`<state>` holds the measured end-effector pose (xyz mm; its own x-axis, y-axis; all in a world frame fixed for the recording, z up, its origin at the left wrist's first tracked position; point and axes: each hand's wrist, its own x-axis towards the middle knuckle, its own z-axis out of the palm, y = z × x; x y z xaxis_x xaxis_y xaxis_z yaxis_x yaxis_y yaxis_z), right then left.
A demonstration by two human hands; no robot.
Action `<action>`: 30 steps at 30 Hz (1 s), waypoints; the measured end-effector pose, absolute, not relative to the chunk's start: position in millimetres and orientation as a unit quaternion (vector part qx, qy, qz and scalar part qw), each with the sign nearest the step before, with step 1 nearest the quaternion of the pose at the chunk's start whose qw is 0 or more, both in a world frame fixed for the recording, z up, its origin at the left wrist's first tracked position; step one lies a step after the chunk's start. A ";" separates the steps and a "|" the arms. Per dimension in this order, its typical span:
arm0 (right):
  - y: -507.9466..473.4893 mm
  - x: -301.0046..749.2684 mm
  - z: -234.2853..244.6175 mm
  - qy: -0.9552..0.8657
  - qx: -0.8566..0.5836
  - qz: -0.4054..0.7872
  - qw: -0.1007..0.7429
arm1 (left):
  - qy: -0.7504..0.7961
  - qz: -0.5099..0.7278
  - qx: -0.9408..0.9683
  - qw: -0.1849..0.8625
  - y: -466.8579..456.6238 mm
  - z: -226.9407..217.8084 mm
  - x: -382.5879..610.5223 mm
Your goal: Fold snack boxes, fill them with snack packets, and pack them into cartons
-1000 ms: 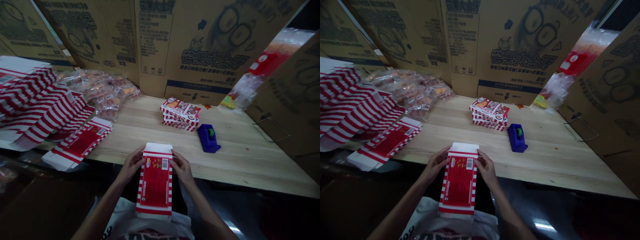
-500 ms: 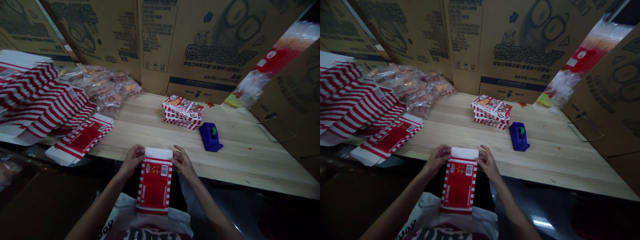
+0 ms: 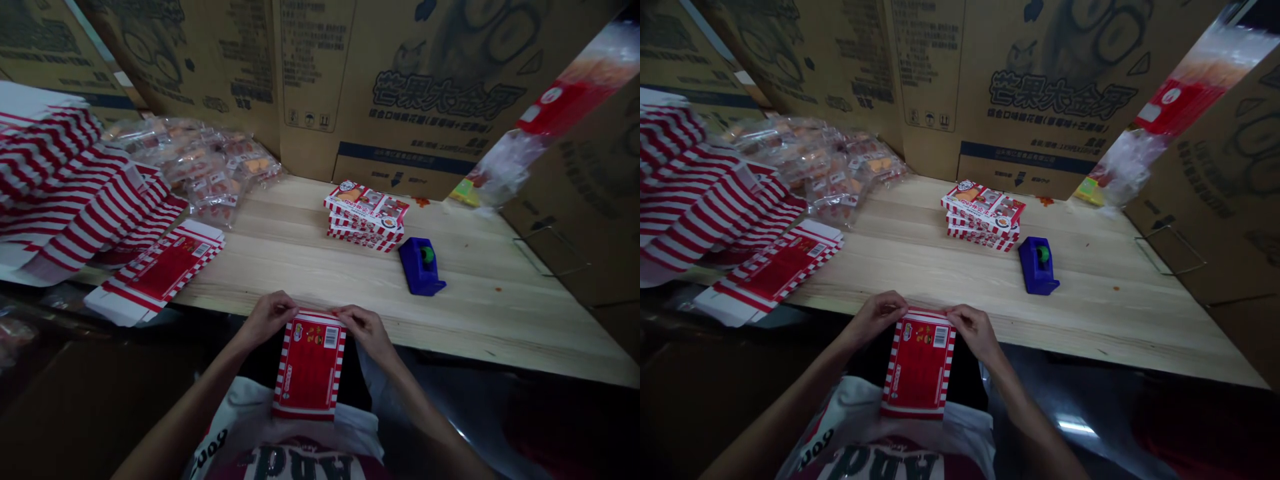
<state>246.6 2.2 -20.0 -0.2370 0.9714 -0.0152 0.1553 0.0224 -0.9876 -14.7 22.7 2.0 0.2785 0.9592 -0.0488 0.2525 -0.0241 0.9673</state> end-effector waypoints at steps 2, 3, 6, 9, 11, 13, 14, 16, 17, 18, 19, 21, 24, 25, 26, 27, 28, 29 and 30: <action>3.0 245.4 -17.9 -0.602 -0.486 0.499 0.390 | 0.492 0.345 0.650 0.465 23.7 6.4 -13.8; 4.3 245.5 -15.4 -0.609 -0.490 0.491 0.385 | 0.493 0.339 0.662 0.452 24.9 9.2 -13.7; 10.8 247.6 -4.2 -0.625 -0.508 0.463 0.371 | 0.487 0.316 0.685 0.440 30.4 18.4 -13.9; 17.8 249.6 7.5 -0.624 -0.510 0.469 0.361 | 0.468 0.279 0.704 0.456 38.5 24.8 -13.7; 20.3 249.6 12.7 -0.625 -0.503 0.480 0.356 | 0.459 0.259 0.705 0.475 43.3 26.2 -13.2; 20.2 249.4 15.1 -0.622 -0.500 0.485 0.357 | 0.448 0.259 0.705 0.485 45.7 26.6 -12.7; 19.2 249.6 15.2 -0.619 -0.500 0.487 0.361 | 0.442 0.265 0.709 0.482 45.7 26.9 -12.5; 15.7 250.9 13.2 -0.611 -0.497 0.491 0.372 | 0.432 0.281 0.716 0.471 43.2 27.8 -12.2; 13.2 251.9 11.2 -0.606 -0.492 0.496 0.380 | 0.429 0.286 0.715 0.471 41.0 28.1 -12.1; 10.4 252.7 8.6 -0.601 -0.486 0.502 0.390 | 0.428 0.290 0.712 0.475 38.2 28.0 -12.1; 7.3 253.1 5.5 -0.596 -0.479 0.507 0.398 | 0.428 0.294 0.707 0.480 35.2 27.0 -11.9; 0.2 251.6 -1.7 -0.589 -0.472 0.509 0.414 | 0.426 0.306 0.702 0.481 28.6 22.2 -11.1; -11.0 244.0 -10.9 -0.578 -0.487 0.481 0.444 | 0.436 0.352 0.694 0.451 19.3 9.9 -9.0; -13.7 241.6 -12.6 -0.575 -0.492 0.472 0.452 | 0.444 0.369 0.683 0.447 16.5 6.0 -8.4; -15.3 240.6 -13.3 -0.577 -0.493 0.466 0.455 | 0.454 0.386 0.664 0.451 14.1 2.5 -8.0; -15.0 241.9 -13.0 -0.584 -0.491 0.461 0.453 | 0.465 0.401 0.634 0.469 11.8 -0.2 -7.8; -12.6 246.4 -11.9 -0.592 -0.489 0.454 0.453 | 0.476 0.411 0.595 0.500 9.9 -2.3 -7.9; -7.8 254.7 -10.2 -0.596 -0.492 0.440 0.458 | 0.484 0.418 0.549 0.538 8.5 -4.1 -8.1; -0.9 267.0 -7.9 -0.591 -0.505 0.413 0.474 | 0.491 0.422 0.498 0.577 7.5 -5.8 -8.2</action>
<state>267.0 -0.9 -7.9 -0.0401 0.9889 0.1431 0.2056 0.1484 -0.9673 -8.2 7.5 -5.8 0.1615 0.9759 -0.1465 0.0017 0.1482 0.9890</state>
